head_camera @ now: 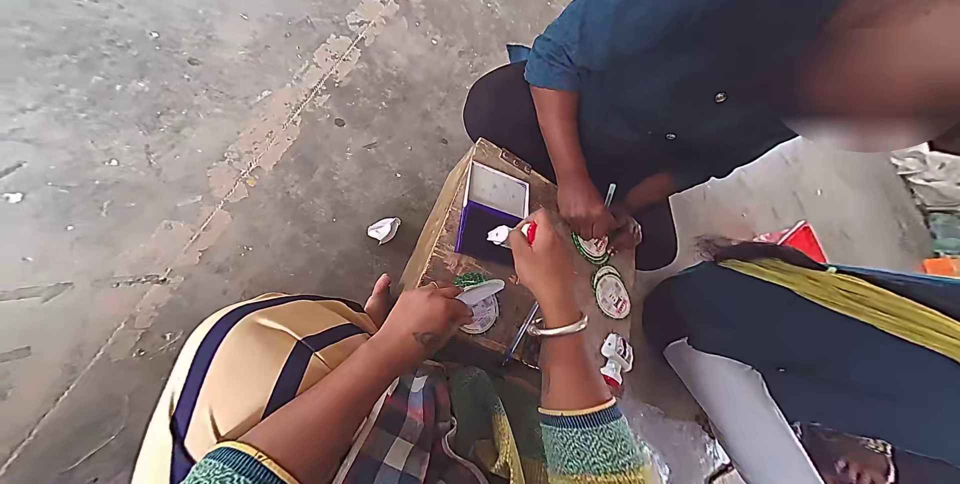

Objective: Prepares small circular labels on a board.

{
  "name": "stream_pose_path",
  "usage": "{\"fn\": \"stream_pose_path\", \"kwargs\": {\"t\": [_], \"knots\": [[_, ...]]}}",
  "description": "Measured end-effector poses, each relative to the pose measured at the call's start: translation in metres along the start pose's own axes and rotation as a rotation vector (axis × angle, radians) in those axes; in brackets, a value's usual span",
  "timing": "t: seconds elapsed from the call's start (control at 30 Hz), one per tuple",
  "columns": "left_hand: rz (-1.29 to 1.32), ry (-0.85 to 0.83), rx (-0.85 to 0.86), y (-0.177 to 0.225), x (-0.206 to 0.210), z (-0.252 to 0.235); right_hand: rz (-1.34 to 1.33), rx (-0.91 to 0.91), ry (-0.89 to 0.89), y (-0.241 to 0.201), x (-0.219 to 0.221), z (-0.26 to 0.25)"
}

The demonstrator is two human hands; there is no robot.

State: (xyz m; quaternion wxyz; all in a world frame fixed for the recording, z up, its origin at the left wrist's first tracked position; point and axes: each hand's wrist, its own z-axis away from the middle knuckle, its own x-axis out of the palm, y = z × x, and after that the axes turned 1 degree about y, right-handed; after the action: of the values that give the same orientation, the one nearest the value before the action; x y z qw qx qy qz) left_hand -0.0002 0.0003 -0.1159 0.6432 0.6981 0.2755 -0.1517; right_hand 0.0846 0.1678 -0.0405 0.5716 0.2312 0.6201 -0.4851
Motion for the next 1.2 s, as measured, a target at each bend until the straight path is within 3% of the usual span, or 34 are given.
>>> {"fn": "stream_pose_path", "kwargs": {"t": [0.2, 0.37, 0.67, 0.73, 0.87, 0.97, 1.03, 1.2], "knots": [[0.211, 0.079, -0.209, -0.004, -0.003, -0.006, -0.248, -0.057, 0.126, 0.024, -0.033, 0.05], [0.186, 0.04, -0.273, 0.0, -0.009, -0.005, -0.186, -0.197, -0.005, 0.042, -0.03, 0.079], [0.18, 0.232, -0.182, -0.007, 0.004, -0.006, 0.054, -0.395, -0.173, 0.023, 0.004, 0.063], [0.156, 0.239, -0.139, -0.009, 0.005, -0.007, 0.094, -0.423, -0.138, 0.021, 0.016, 0.061], [0.125, 0.129, -0.151, 0.001, -0.003, -0.007, 0.044, -0.321, -0.245, 0.021, -0.002, 0.061], [0.07, 0.073, -0.093, -0.001, -0.003, -0.003, -0.168, -0.28, 0.024, 0.041, -0.026, 0.061], [0.002, 0.04, -0.009, -0.001, 0.001, 0.001, -0.209, -0.196, 0.099, 0.045, -0.043, 0.054], [-0.208, 0.151, 0.196, -0.005, 0.025, 0.001, -0.111, -0.104, 0.006, 0.029, -0.029, 0.006]]}}
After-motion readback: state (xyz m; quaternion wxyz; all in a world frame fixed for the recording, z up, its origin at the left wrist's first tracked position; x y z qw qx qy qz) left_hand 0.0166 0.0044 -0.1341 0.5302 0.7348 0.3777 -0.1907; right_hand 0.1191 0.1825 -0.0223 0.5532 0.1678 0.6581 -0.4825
